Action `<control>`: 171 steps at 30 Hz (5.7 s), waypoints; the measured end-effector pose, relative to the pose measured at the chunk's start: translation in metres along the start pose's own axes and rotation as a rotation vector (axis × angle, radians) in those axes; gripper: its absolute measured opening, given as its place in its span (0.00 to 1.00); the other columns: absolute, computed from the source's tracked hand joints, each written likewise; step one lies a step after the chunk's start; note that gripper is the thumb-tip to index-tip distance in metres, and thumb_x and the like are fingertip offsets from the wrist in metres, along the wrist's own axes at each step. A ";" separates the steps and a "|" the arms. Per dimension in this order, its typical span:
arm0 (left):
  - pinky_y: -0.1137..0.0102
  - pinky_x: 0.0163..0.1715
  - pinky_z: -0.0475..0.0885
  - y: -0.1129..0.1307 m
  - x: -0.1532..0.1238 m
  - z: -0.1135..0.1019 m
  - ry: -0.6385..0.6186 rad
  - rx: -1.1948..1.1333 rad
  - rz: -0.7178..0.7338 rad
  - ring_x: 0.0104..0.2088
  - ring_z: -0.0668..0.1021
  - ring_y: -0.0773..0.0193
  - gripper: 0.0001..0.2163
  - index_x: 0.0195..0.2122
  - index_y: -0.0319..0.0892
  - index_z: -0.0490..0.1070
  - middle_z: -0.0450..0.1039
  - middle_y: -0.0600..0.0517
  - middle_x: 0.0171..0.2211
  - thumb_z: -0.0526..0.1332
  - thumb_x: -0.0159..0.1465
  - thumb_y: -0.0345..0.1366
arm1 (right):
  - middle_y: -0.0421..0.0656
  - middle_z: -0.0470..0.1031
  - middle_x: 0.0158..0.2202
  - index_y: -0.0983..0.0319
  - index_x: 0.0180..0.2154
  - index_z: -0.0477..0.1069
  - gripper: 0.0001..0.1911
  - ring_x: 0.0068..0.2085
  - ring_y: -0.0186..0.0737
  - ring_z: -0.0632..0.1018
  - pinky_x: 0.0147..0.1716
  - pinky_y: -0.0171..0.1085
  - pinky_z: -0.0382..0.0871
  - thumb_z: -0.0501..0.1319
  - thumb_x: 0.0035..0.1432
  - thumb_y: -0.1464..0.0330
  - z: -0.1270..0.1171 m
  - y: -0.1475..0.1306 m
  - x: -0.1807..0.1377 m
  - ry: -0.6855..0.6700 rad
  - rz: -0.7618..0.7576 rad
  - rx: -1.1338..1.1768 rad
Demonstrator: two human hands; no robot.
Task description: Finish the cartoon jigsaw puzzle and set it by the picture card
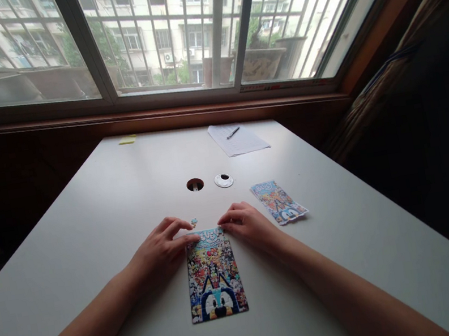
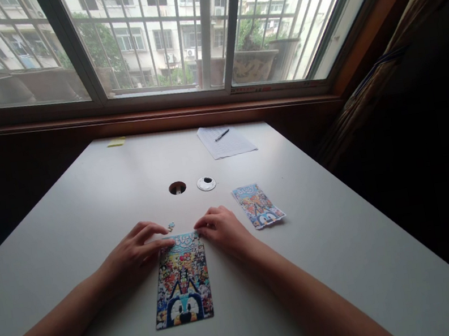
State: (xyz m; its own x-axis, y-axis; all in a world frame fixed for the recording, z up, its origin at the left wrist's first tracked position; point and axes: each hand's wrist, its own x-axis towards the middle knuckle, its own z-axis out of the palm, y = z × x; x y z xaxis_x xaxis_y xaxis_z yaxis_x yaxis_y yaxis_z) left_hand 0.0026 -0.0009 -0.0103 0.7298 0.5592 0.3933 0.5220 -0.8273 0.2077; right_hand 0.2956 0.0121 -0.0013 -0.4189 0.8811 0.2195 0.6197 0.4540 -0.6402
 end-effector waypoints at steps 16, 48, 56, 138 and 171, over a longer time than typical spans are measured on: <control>0.55 0.49 0.75 0.001 0.000 -0.001 -0.014 -0.001 -0.010 0.53 0.69 0.53 0.18 0.56 0.53 0.71 0.70 0.48 0.53 0.58 0.67 0.27 | 0.42 0.76 0.37 0.57 0.36 0.81 0.04 0.42 0.42 0.74 0.44 0.40 0.68 0.65 0.62 0.68 -0.001 -0.003 -0.001 0.039 0.026 0.047; 0.53 0.59 0.68 -0.003 0.001 0.000 0.035 0.115 -0.259 0.58 0.69 0.53 0.17 0.60 0.46 0.69 0.71 0.48 0.58 0.55 0.71 0.34 | 0.43 0.77 0.37 0.59 0.39 0.79 0.06 0.41 0.40 0.76 0.43 0.38 0.67 0.62 0.64 0.72 0.002 -0.006 -0.003 0.136 0.039 0.072; 0.54 0.59 0.67 -0.005 0.000 0.001 0.014 0.108 -0.307 0.58 0.68 0.53 0.15 0.58 0.47 0.70 0.70 0.49 0.57 0.53 0.73 0.37 | 0.42 0.77 0.37 0.58 0.39 0.79 0.07 0.40 0.39 0.76 0.42 0.37 0.67 0.62 0.64 0.72 0.001 -0.007 -0.003 0.149 0.049 0.091; 0.59 0.52 0.72 0.026 0.012 -0.009 0.089 -0.270 -0.085 0.51 0.74 0.57 0.10 0.50 0.47 0.74 0.77 0.48 0.48 0.57 0.70 0.32 | 0.40 0.77 0.31 0.61 0.33 0.78 0.05 0.32 0.37 0.75 0.31 0.34 0.66 0.63 0.60 0.67 -0.032 -0.013 0.002 -0.289 0.088 0.217; 0.57 0.56 0.71 0.021 0.007 0.007 -0.062 -0.066 0.076 0.59 0.71 0.55 0.16 0.58 0.47 0.70 0.73 0.49 0.57 0.57 0.70 0.33 | 0.41 0.75 0.34 0.60 0.34 0.76 0.04 0.33 0.35 0.74 0.33 0.33 0.65 0.67 0.58 0.66 -0.018 -0.004 0.004 -0.241 0.054 0.046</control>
State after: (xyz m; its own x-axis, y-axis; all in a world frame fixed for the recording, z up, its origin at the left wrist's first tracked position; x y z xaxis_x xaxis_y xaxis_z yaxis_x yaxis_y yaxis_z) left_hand 0.0218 -0.0136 -0.0094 0.7935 0.4949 0.3542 0.4350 -0.8683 0.2385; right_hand 0.3036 0.0168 0.0154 -0.5355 0.8445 0.0054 0.6170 0.3956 -0.6803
